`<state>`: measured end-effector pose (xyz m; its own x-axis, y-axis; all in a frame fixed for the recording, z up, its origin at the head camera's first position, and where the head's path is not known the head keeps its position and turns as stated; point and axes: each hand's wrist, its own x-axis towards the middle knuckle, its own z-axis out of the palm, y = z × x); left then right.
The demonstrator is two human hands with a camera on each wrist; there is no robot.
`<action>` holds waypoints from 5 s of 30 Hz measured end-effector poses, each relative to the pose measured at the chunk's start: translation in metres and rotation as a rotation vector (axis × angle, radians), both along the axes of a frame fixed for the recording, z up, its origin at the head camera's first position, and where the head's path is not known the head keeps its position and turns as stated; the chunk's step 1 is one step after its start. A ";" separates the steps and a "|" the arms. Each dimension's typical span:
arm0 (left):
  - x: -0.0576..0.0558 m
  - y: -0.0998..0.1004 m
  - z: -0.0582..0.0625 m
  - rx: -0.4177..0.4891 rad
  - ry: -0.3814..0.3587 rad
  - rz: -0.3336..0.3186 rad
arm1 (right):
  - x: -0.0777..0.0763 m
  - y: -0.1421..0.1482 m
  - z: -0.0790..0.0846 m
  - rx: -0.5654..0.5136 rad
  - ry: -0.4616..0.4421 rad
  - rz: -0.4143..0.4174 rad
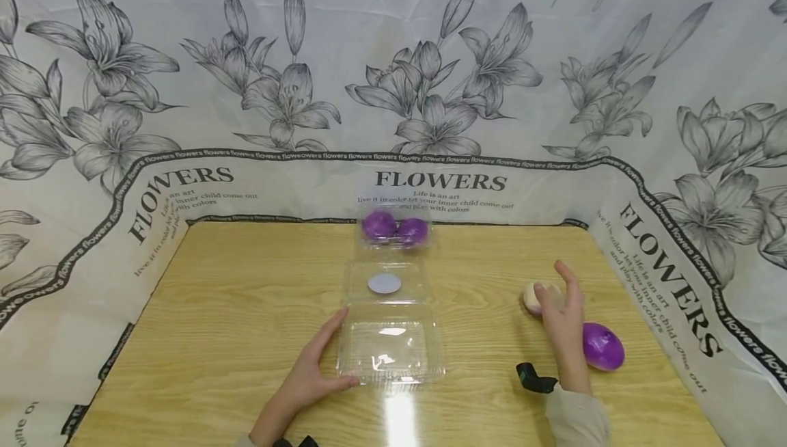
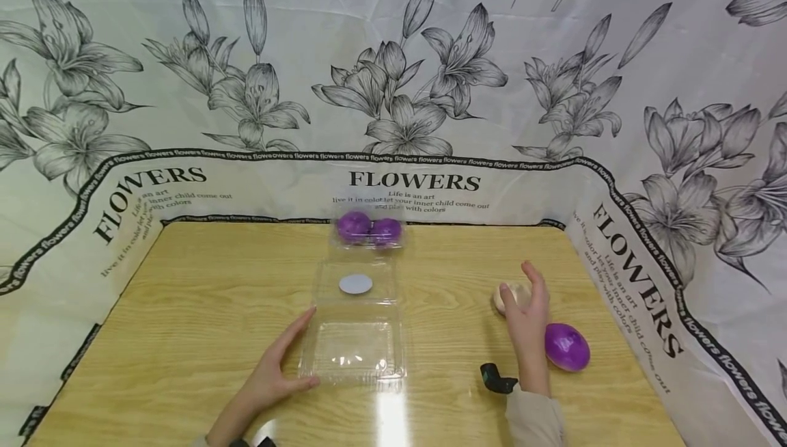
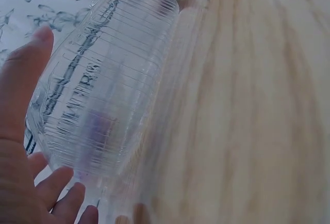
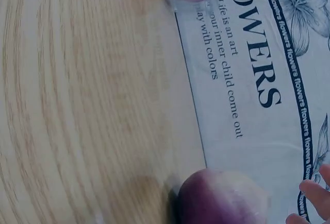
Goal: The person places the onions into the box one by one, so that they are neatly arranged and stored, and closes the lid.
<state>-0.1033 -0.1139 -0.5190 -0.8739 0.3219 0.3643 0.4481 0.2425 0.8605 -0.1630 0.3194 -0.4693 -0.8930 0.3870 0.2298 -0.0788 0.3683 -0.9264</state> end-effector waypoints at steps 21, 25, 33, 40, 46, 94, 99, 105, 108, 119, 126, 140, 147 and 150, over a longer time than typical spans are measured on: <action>0.003 -0.001 0.000 0.027 0.043 -0.030 | -0.010 0.008 -0.043 -0.084 -0.172 -0.045; 0.002 -0.001 0.000 0.026 0.043 -0.036 | -0.011 0.010 -0.052 -0.110 -0.163 -0.051; 0.001 0.001 0.000 0.032 0.064 -0.053 | -0.015 0.011 -0.059 -0.108 -0.161 -0.052; 0.002 0.000 0.000 0.023 0.077 -0.047 | -0.015 0.010 -0.059 -0.094 -0.174 -0.045; 0.003 0.000 0.001 -0.001 0.074 -0.041 | -0.013 0.008 -0.055 -0.125 -0.185 -0.064; 0.002 -0.002 0.003 0.006 0.005 -0.066 | 0.000 -0.147 0.041 -0.068 0.050 0.365; 0.001 -0.002 0.003 0.015 -0.002 -0.076 | 0.004 -0.165 0.037 -0.032 0.065 0.427; 0.000 -0.001 0.002 0.015 -0.010 -0.074 | 0.012 -0.186 0.034 0.012 0.076 0.507; -0.002 -0.001 -0.007 0.009 -0.010 -0.070 | 0.016 -0.195 0.029 0.044 0.083 0.540; -0.010 -0.007 -0.037 -0.036 -0.010 -0.044 | 0.030 -0.221 0.001 0.270 0.087 0.617; -0.011 -0.007 -0.036 -0.020 0.047 -0.055 | 0.036 -0.229 -0.013 0.389 0.004 0.619; -0.012 -0.006 -0.036 -0.024 0.087 -0.059 | 0.035 -0.234 -0.027 0.476 -0.087 0.648; -0.012 -0.006 -0.036 -0.014 0.092 -0.055 | 0.036 -0.235 -0.026 0.536 -0.085 0.607; -0.012 -0.005 -0.036 0.000 0.094 -0.059 | 0.037 -0.235 -0.022 0.567 -0.089 0.593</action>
